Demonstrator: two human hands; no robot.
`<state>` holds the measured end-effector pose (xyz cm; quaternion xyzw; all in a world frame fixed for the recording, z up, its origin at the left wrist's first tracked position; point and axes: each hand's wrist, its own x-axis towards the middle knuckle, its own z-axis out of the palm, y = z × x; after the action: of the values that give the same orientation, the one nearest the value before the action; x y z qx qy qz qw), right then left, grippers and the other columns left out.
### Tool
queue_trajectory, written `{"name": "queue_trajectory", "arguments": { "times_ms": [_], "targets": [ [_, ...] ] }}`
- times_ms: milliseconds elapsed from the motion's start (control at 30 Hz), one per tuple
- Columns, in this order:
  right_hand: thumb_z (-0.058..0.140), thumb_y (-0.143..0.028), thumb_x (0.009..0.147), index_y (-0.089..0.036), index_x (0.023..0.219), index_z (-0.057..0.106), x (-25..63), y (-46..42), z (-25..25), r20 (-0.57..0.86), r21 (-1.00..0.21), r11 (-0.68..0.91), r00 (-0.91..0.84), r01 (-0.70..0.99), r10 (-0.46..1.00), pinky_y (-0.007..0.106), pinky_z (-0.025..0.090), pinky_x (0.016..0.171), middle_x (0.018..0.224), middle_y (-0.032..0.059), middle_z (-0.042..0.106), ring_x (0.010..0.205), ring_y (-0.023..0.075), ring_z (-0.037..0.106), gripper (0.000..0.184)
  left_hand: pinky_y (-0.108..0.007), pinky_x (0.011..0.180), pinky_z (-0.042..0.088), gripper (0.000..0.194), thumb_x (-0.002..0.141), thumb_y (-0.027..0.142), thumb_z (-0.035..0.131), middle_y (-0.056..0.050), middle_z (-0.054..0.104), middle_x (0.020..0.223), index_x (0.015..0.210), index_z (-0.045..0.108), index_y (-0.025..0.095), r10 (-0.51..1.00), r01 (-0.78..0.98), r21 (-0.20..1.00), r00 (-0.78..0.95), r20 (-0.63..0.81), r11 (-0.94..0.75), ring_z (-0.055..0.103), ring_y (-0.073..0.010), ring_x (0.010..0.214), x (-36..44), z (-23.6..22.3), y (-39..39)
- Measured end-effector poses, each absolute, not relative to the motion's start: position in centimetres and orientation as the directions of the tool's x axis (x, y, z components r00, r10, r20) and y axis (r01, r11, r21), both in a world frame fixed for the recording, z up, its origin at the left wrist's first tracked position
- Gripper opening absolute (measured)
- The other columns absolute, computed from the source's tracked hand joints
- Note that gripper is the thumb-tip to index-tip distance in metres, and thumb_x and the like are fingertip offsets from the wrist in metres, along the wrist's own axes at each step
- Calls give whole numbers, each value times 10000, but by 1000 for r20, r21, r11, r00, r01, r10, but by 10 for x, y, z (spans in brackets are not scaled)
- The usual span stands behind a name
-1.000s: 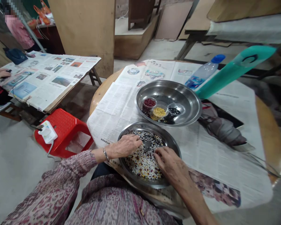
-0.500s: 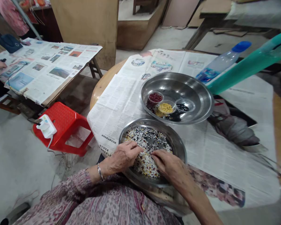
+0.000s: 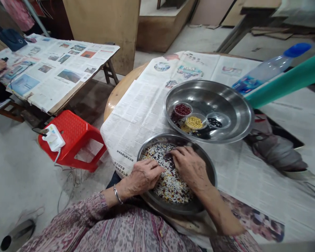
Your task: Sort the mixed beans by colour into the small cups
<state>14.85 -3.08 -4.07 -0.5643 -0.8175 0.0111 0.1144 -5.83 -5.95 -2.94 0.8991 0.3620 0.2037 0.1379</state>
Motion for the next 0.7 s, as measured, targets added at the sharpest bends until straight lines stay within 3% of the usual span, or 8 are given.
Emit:
{"name": "queue_trajectory", "arguments": {
  "times_ms": [200, 467, 700],
  "targets": [
    [466, -267, 960, -175, 1043, 653, 174, -70, -38, 352, -233, 220, -129, 947, 927, 331, 485, 868, 1025, 93, 676, 979, 209, 591, 224, -291, 747, 489, 214, 996, 216, 424, -30, 647, 884, 1005, 633, 173, 714, 600, 400, 648, 265, -693, 584, -160, 815, -57, -30, -59],
    [420, -297, 984, -182, 1065, 632, 189, -113, -47, 447, -179, 361, -251, 915, 859, 314, 481, 834, 929, 63, 709, 857, 187, 634, 254, -285, 758, 484, 224, 952, 151, 432, -28, 640, 887, 1098, 601, 169, 705, 568, 432, 645, 295, -701, 576, -163, 835, -59, -34, -60],
    [521, -264, 921, -183, 1094, 629, 189, -109, -64, 513, -365, 324, -101, 873, 852, 370, 522, 800, 965, 82, 716, 826, 223, 678, 220, -304, 803, 508, 239, 880, 128, 488, -43, 625, 908, 1082, 608, 172, 725, 587, 435, 613, 313, -683, 548, -166, 835, -57, -35, -60]
  ]
}}
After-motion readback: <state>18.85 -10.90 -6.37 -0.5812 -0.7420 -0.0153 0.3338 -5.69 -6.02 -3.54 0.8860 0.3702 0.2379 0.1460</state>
